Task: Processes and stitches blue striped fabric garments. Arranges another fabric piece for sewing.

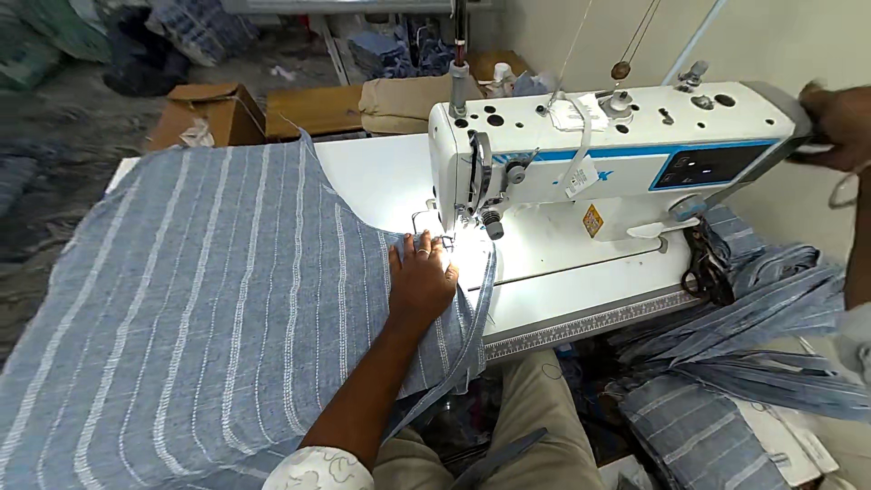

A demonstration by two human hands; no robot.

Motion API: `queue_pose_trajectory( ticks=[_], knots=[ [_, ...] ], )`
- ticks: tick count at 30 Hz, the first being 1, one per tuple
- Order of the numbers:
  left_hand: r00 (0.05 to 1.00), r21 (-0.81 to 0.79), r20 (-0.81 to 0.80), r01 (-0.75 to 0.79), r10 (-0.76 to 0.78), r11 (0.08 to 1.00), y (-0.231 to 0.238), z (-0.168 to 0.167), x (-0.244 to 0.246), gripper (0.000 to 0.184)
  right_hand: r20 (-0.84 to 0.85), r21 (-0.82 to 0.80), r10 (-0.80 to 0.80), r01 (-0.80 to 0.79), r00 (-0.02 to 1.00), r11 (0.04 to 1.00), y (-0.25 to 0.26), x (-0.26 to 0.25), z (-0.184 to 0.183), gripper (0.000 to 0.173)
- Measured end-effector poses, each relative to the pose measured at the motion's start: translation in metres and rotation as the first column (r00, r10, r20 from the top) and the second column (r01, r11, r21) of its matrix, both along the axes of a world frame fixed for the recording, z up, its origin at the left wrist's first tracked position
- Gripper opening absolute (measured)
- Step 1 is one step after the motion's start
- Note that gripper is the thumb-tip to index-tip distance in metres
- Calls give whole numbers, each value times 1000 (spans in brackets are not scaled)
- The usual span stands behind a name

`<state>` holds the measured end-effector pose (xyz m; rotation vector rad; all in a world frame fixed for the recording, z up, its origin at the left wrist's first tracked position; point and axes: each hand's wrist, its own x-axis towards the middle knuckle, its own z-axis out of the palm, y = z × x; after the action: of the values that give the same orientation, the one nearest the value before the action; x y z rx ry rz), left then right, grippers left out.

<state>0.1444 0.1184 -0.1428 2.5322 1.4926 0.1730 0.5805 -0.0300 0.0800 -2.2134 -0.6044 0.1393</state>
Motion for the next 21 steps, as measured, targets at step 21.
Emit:
queue_pose_trajectory(
  ticks=[21],
  knots=[
    [996, -17, 20, -92, 92, 996, -11, 3, 28, 61, 141, 40, 658, -668, 740, 743, -21, -215, -169, 29]
  ],
)
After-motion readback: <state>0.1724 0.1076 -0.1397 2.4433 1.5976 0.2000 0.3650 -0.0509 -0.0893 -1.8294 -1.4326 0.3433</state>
